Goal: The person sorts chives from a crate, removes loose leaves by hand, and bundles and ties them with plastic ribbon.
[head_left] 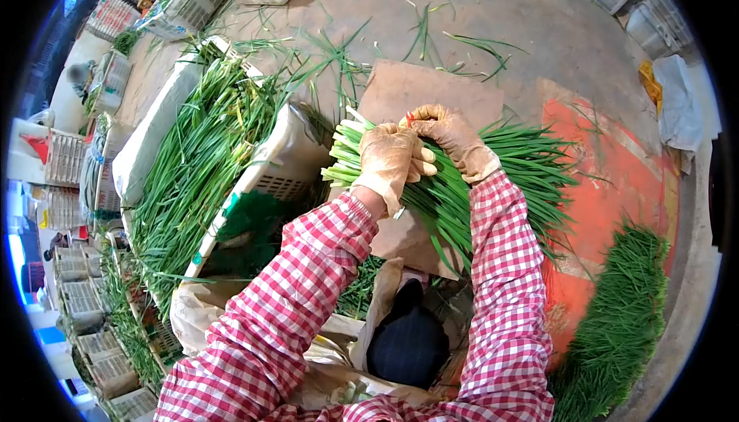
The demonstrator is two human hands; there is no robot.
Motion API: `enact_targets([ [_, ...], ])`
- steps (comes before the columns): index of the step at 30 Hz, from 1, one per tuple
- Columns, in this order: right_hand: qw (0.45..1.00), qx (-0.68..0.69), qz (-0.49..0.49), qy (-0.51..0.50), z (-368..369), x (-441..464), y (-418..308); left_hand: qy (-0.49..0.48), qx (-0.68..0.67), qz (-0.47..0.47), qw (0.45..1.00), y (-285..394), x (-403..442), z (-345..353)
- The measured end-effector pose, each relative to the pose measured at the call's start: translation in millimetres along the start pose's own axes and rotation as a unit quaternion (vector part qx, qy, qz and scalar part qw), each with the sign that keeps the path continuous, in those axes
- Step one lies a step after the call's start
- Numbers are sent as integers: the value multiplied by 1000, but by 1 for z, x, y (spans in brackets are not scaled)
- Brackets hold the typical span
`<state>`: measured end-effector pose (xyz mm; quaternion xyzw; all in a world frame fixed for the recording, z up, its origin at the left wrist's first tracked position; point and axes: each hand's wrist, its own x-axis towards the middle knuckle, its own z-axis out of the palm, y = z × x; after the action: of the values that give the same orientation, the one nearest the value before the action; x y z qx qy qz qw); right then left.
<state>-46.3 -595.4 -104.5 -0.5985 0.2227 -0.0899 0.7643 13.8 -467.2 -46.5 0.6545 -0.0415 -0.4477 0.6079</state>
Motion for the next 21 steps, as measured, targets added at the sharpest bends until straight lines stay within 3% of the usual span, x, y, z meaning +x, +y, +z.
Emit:
enact_targets([
  [12, 999, -44, -2, -8, 1, 0, 1, -13, -28, -9, 1000, 3, -2, -4],
  [15, 999, -2, -17, -49, -2, -3, 4, -7, -9, -1, 1000, 4, -3, -1],
  [17, 990, 55, 25, -129, -6, -2, 2, -12, -12, -3, 1000, 1, 0, -1],
  [21, 990, 87, -7, -114, -8, -7, 1, -13, -11, 4, 1000, -2, 1, 0],
])
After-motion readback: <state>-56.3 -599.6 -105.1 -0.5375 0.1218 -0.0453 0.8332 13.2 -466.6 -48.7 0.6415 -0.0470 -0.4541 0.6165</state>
